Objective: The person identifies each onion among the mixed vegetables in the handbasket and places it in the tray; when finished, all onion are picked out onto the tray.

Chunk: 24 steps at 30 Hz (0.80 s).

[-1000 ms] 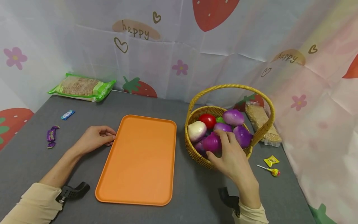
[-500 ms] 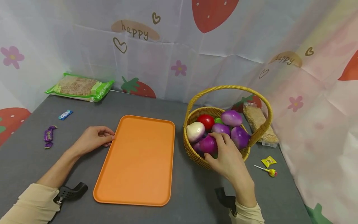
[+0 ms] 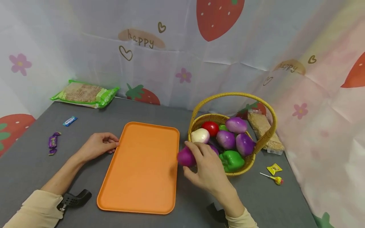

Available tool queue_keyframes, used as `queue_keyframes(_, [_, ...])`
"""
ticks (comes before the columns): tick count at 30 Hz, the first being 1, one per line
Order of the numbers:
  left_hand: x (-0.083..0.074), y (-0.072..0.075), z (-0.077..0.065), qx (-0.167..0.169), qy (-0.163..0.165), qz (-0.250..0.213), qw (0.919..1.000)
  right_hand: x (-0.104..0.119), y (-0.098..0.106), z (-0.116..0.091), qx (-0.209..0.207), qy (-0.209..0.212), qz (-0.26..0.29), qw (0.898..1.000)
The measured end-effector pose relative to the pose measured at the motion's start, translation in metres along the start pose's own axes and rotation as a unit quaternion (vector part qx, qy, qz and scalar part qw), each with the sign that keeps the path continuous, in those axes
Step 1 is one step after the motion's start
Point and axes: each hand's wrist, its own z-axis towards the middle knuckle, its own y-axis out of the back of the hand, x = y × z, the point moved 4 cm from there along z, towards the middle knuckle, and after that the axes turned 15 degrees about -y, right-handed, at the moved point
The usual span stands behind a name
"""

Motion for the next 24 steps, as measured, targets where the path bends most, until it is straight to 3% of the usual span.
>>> queue_keyframes(10, [-0.001, 0.0, -0.001, 0.001, 0.002, 0.005, 1.0, 0.023, -0.041, -0.011, 0.082, 0.075, -0.024, 0.994])
queue_keyframes(24, [-0.004, 0.001, -0.001, 0.005, -0.003, 0.001, 1.0, 0.031, -0.061, -0.015, 0.073, 0.117, -0.036, 0.99])
